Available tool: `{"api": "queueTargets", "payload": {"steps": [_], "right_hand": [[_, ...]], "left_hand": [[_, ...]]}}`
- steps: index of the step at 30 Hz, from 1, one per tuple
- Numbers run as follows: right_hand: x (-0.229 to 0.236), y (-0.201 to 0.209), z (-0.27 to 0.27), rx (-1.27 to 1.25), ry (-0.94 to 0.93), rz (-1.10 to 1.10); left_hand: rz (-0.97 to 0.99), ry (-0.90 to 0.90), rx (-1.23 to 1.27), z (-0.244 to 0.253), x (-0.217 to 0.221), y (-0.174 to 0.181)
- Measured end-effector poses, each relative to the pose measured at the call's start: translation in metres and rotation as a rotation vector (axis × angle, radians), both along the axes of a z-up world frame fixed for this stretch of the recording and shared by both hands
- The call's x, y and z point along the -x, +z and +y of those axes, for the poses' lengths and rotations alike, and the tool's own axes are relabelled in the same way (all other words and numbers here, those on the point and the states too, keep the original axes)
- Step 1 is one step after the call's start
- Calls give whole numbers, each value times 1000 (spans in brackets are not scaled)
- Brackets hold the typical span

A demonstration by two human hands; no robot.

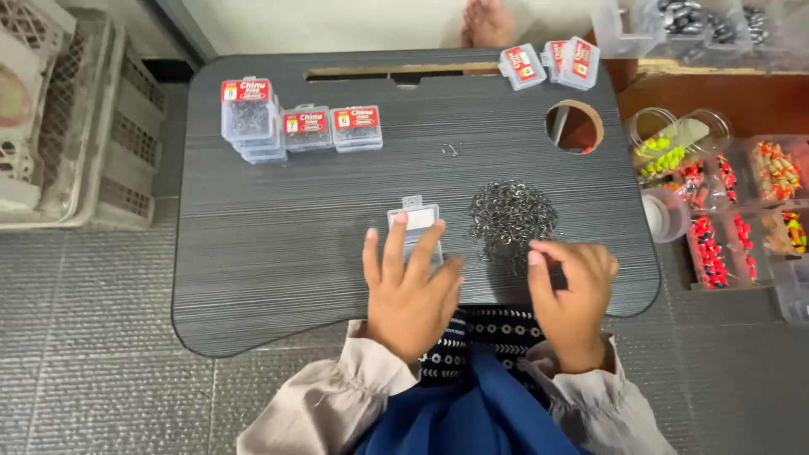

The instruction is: The person sits at a table and sorts small metal fishing rings from a pile into a small plastic container. They pick up the rings by hand and place them into the container repeatedly.

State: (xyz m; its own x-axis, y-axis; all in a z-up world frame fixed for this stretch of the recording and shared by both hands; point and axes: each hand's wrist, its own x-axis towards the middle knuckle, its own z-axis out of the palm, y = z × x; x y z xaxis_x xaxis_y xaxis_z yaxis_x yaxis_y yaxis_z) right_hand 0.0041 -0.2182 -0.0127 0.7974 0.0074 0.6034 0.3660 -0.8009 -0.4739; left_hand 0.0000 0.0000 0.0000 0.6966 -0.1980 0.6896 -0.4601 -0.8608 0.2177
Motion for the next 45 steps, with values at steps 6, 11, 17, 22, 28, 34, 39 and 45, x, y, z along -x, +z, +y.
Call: {"api": "queueTargets", "payload": {"steps": [6, 11, 17, 22, 28, 34, 39, 45], "right_hand": [[-2, -11, -5, -115, -44, -62], [-4, -18, -10, -142, -8, -92], [-3, -17, -9, -155, 11, -105], [-2, -15, -8, -159, 21, -128], [-3, -15, -8, -143, 21, -125], [-3, -21, -8, -101, 16, -117], [-3, -20, -8, -87, 7, -84], [-4, -20, -6, 42, -15, -68]], "left_hand": [[-31, 140, -177, -20, 6, -28], [-30, 208, -265, -18, 18, -50], [-286, 245, -240, -20, 27, -77], [-416, 221, -149, -19, 32, -88], [-309, 176, -30, -9, 29, -49], [-144, 348, 80, 10, 8, -25], [-133, 389, 104, 9, 1, -30], [-235, 458, 166, 9, 0, -36]]}}
